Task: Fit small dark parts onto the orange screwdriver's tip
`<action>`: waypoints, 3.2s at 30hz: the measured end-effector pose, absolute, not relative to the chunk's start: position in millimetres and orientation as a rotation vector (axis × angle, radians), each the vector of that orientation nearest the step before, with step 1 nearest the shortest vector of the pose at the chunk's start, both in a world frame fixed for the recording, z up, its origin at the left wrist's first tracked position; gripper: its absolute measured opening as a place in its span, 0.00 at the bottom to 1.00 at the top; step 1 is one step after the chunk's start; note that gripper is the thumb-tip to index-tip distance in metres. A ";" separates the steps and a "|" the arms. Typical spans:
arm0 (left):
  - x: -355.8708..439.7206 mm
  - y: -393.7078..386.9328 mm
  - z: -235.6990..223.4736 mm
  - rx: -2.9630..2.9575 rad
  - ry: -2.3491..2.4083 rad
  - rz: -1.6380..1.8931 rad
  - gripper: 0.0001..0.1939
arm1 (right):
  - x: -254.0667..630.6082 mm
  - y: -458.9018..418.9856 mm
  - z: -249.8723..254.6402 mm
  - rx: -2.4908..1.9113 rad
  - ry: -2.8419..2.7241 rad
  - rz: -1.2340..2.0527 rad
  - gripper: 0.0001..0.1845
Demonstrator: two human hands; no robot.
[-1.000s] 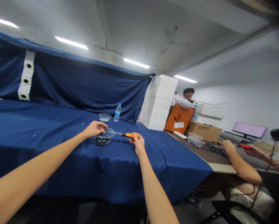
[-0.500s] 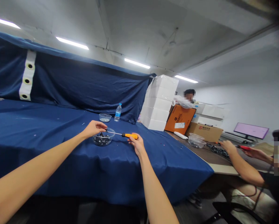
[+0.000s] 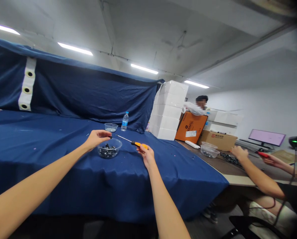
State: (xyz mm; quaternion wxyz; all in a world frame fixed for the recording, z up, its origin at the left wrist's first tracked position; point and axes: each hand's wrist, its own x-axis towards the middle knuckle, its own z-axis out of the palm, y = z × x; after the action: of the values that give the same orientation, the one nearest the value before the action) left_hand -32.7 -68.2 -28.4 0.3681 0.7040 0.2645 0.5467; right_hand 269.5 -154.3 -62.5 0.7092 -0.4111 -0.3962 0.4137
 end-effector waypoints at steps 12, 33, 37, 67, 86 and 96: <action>-22.7 -145.9 -32.0 1.444 0.549 1.773 0.23 | 266.7 -161.0 -57.9 -0.871 -0.808 0.925 0.10; -90.8 -363.7 -130.3 0.895 0.794 1.302 0.19 | 140.8 -379.3 -118.0 -0.688 -0.654 0.829 0.17; -93.2 -371.5 -151.3 0.808 0.880 1.259 0.19 | 155.0 -398.2 -114.9 -0.833 -0.776 0.787 0.16; -117.2 -372.3 -152.7 0.959 0.734 1.532 0.09 | 132.1 -402.1 -118.5 -0.872 -0.878 0.815 0.10; -117.6 -367.1 -153.2 1.060 0.753 1.565 0.09 | 129.7 -396.4 -120.9 -0.890 -0.876 0.797 0.08; -92.2 -314.0 -138.3 1.067 0.727 1.546 0.12 | 151.1 -370.1 -104.3 -0.970 -0.934 0.830 0.10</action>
State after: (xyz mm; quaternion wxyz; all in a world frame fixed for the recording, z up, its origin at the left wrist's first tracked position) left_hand -92.2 -314.0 -138.3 0.5344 0.4477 0.3053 0.6487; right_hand 151.1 -370.1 -104.3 0.7032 -0.4361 -0.4199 0.3730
